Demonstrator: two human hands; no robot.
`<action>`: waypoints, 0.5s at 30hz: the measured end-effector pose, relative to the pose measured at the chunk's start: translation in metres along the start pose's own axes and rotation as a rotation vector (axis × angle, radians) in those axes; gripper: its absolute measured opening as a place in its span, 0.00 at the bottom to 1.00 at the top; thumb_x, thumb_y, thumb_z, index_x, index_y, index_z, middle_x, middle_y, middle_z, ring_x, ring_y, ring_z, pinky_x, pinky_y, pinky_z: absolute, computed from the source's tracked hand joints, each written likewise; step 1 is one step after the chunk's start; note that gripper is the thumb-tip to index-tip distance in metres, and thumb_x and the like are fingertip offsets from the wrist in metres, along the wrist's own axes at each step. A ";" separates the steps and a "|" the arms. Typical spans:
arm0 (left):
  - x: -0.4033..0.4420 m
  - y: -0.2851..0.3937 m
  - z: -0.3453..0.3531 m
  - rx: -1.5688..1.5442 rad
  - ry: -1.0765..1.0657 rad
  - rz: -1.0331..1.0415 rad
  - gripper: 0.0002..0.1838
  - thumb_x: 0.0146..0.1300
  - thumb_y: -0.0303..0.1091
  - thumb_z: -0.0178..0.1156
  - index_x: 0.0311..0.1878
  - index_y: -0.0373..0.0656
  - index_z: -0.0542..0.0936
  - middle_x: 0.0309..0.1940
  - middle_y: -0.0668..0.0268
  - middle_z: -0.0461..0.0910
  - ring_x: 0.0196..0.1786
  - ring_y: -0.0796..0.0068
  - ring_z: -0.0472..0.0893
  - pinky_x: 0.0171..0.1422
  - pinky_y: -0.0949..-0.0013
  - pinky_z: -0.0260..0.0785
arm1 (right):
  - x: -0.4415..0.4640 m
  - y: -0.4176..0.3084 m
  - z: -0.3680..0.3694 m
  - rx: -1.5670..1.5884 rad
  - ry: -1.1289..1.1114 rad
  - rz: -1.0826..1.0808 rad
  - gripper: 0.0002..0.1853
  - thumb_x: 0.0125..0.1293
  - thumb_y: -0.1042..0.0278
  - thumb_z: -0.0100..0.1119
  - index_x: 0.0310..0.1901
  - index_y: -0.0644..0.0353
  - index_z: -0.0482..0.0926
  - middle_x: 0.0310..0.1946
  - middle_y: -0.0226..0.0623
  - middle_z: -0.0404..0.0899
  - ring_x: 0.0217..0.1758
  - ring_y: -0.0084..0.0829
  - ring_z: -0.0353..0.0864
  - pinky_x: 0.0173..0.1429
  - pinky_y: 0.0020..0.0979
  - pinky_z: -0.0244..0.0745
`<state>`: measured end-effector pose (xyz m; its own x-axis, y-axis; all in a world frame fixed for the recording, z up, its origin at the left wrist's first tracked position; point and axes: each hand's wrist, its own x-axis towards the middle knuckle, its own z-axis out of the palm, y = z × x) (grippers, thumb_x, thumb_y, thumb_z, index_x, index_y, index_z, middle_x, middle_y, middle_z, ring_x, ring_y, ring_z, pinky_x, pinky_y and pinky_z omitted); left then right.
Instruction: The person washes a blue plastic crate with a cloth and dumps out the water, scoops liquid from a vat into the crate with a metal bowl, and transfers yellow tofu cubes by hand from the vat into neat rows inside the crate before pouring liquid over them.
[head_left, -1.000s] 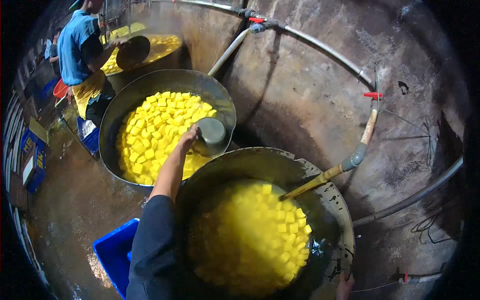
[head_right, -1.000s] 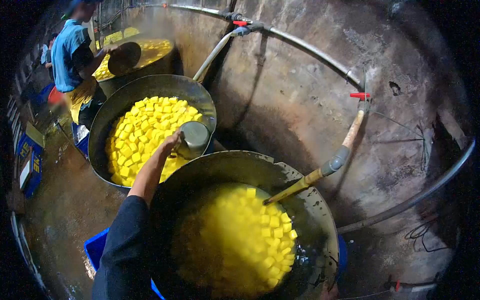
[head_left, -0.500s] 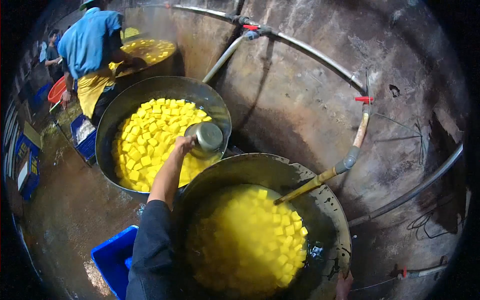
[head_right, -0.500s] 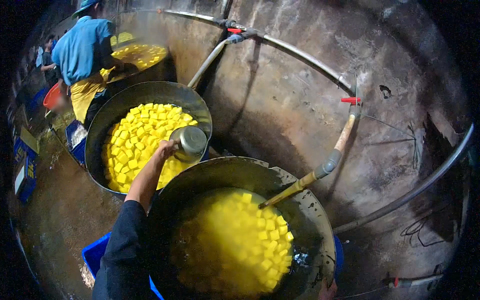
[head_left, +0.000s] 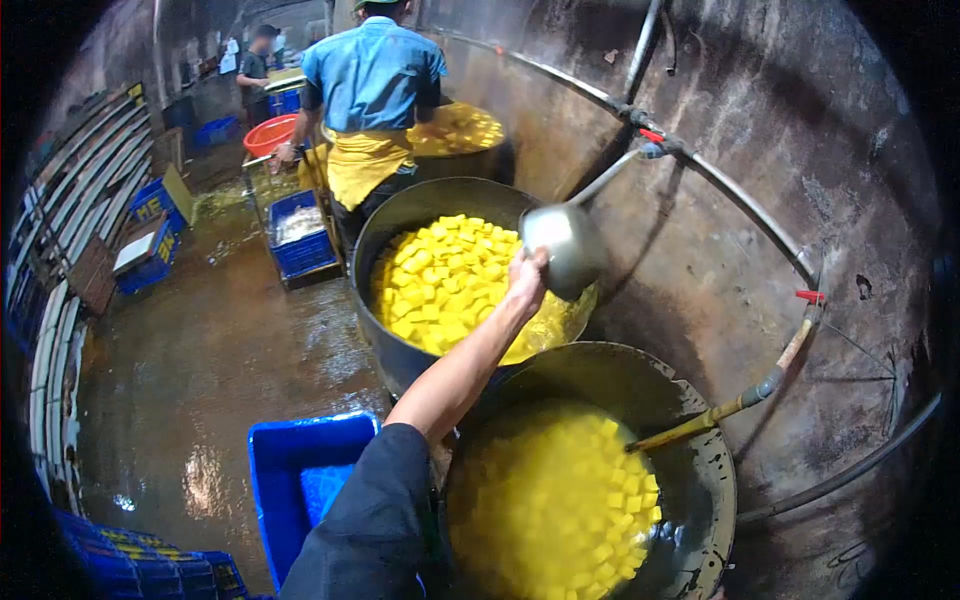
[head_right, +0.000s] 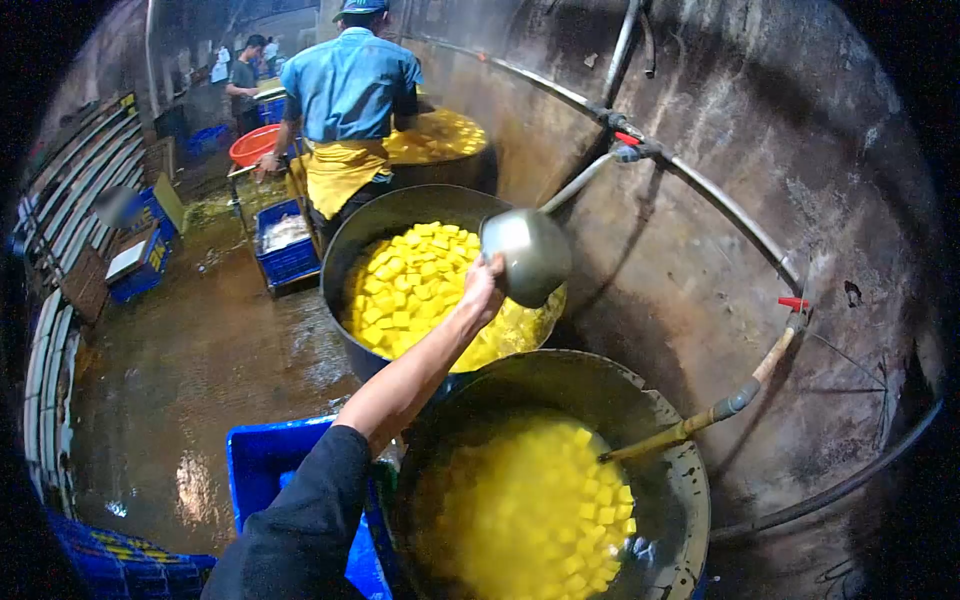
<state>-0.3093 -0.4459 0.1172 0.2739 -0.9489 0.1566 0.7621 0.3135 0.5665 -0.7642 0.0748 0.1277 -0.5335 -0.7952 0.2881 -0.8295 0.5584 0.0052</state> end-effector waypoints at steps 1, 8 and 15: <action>-0.020 0.024 0.025 0.144 -0.022 0.062 0.17 0.66 0.35 0.58 0.54 0.36 0.72 0.47 0.62 0.77 0.46 0.73 0.74 0.54 0.68 0.67 | 0.004 -0.028 -0.018 -0.049 0.067 -0.041 0.34 0.64 0.49 0.54 0.66 0.60 0.60 0.56 0.49 0.71 0.53 0.45 0.74 0.54 0.44 0.71; -0.281 0.055 0.123 1.097 -0.569 0.293 0.14 0.52 0.23 0.58 0.44 0.38 0.75 0.34 0.56 0.77 0.40 0.57 0.75 0.45 0.59 0.65 | 0.033 -0.236 -0.106 1.489 -0.250 -0.251 0.49 0.55 0.68 0.63 0.73 0.49 0.42 0.70 0.50 0.47 0.70 0.51 0.54 0.63 0.50 0.66; -0.347 -0.039 0.047 1.400 -1.059 0.193 0.29 0.46 0.31 0.66 0.56 0.50 0.75 0.53 0.62 0.75 0.59 0.58 0.71 0.62 0.52 0.63 | 0.091 -0.223 0.039 1.357 -0.321 -0.114 0.46 0.49 0.74 0.59 0.71 0.57 0.50 0.58 0.55 0.66 0.62 0.45 0.67 0.66 0.39 0.62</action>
<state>-0.4622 -0.1303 0.0789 -0.6042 -0.6973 0.3856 -0.4162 0.6889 0.5935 -0.6339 -0.1309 0.1154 -0.3140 -0.9419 0.1193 -0.2825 -0.0273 -0.9589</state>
